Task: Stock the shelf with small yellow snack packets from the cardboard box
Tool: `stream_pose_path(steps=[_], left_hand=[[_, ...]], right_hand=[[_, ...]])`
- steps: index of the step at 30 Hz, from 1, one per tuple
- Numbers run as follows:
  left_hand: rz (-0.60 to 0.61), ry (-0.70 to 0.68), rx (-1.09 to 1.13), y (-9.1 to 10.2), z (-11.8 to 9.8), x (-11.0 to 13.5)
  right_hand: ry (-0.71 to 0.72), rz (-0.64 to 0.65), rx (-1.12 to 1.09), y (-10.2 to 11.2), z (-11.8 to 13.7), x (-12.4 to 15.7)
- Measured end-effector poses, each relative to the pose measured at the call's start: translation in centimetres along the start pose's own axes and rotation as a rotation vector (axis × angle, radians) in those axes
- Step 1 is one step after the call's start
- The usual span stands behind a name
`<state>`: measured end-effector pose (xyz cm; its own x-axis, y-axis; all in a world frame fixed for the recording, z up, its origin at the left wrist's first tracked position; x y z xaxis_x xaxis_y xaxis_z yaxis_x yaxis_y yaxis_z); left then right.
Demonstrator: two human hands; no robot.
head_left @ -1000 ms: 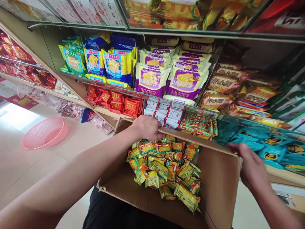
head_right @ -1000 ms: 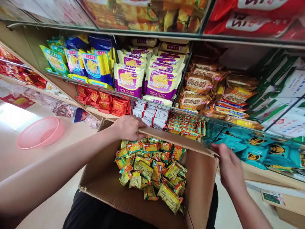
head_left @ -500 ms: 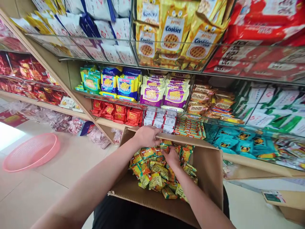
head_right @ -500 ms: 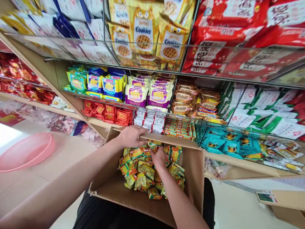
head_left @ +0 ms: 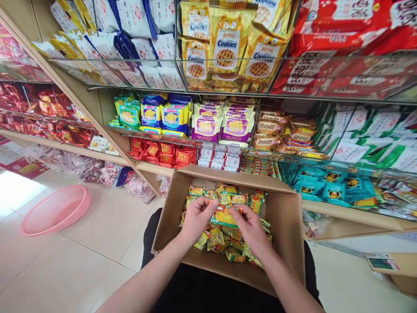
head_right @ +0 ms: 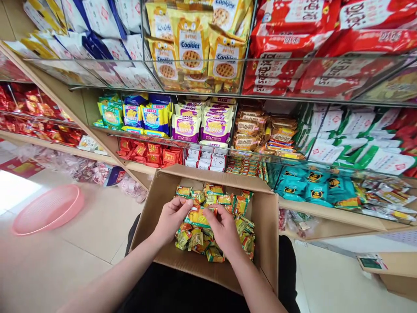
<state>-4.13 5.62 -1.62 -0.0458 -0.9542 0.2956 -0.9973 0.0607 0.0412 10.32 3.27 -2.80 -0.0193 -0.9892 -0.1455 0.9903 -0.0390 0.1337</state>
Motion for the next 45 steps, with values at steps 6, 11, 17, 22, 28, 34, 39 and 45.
stream_pose_path(steps=[6,11,17,22,28,34,39,45], left_hand=[[-0.179,-0.163,-0.180,-0.4,-2.6,0.6],[-0.221,-0.218,-0.339,-0.5,-2.6,0.8],[-0.101,-0.315,-0.446,-2.2,-3.6,1.4],[0.001,-0.665,-0.927,-3.4,-7.8,-0.7],[0.219,-0.610,-1.544,-4.0,-7.9,-7.7],[0.293,-0.429,-1.703,-4.8,-6.8,-9.9],[0.253,-0.416,-1.669,-4.8,-7.0,-9.8],[0.248,-0.367,-1.639,-4.8,-7.0,-10.3]], right_hand=[[-0.003,-0.299,0.141,1.2,1.0,0.5],[0.042,-0.352,0.116,2.5,1.7,1.2],[-0.032,0.030,-0.073,3.1,2.2,2.2],[0.001,-0.370,0.104,12.9,2.8,0.9],[-0.125,-0.582,0.154,22.4,-2.4,-3.0],[-0.065,-0.185,0.422,21.2,-7.8,-10.8],[0.076,-0.010,0.715,17.3,-9.5,-19.0],[0.116,0.012,0.927,13.8,-11.9,-23.9]])
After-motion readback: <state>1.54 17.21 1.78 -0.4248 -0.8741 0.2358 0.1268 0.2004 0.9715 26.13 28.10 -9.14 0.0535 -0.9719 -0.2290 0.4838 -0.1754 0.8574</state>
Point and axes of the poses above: each hand's wrist, its own x-axis away from the middle knuckle, its own y-axis out of the back of the hand, z = x × y, the point moved 6 cm from there along -x, towards the middle knuckle, and after that the axes turned 11 degrees about y, right-handed, at the moved point
